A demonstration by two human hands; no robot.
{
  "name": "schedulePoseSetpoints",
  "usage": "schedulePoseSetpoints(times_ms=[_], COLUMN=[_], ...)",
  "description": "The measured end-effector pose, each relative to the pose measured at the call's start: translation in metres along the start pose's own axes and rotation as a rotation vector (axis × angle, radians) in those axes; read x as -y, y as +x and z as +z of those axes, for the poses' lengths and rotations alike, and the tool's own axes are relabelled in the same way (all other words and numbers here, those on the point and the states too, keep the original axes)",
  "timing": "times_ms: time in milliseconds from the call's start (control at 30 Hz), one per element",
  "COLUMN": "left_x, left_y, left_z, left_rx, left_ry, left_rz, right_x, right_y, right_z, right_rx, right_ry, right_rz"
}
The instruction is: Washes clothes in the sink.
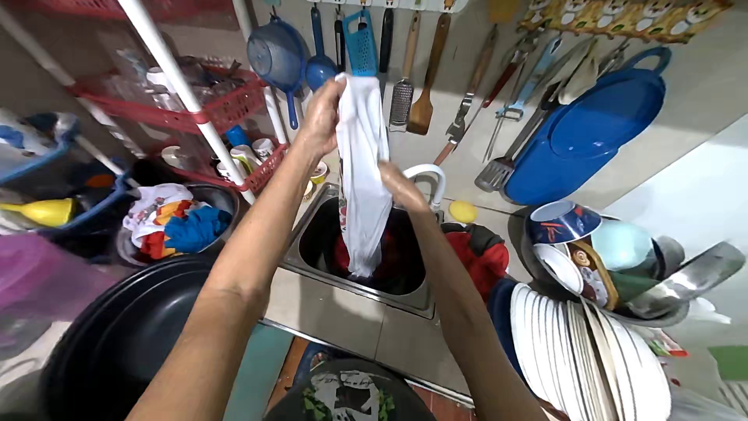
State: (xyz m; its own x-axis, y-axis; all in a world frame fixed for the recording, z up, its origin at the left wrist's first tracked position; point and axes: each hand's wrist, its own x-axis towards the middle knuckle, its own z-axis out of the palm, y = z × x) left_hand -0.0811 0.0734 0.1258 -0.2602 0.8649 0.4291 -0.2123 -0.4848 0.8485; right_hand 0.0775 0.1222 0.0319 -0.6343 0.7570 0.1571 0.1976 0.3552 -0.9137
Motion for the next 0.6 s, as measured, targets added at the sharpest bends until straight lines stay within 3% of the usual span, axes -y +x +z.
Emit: schedulePoseSetpoints(times_ms=[167, 300, 433, 600], left_x=[-0.027, -0.019, 0.026, 0.167], left_y=[0.025, 0.016, -0.009, -0.051], left_z=[0.012, 0.010, -0.003, -0.060], left_rx=[0.078, 0.288, 0.558, 0.682], left_ry=[0.185, 0.741, 1.111, 1.385], left_rz=[0.087, 0.052, -0.192, -0.548], right_x=[0.071, 0.085, 0.016, -0.128], right_y=[0.007, -0.004, -0.023, -0.025], right_z=[-0.049, -0.068, -0.015, 0.055], right_rx=[-0.204, -0.213, -0.164, 0.160], right_ry=[-0.040, -0.277, -0.488, -0.643], right_rz=[-0.274, -0.255, -0.010, 0.459])
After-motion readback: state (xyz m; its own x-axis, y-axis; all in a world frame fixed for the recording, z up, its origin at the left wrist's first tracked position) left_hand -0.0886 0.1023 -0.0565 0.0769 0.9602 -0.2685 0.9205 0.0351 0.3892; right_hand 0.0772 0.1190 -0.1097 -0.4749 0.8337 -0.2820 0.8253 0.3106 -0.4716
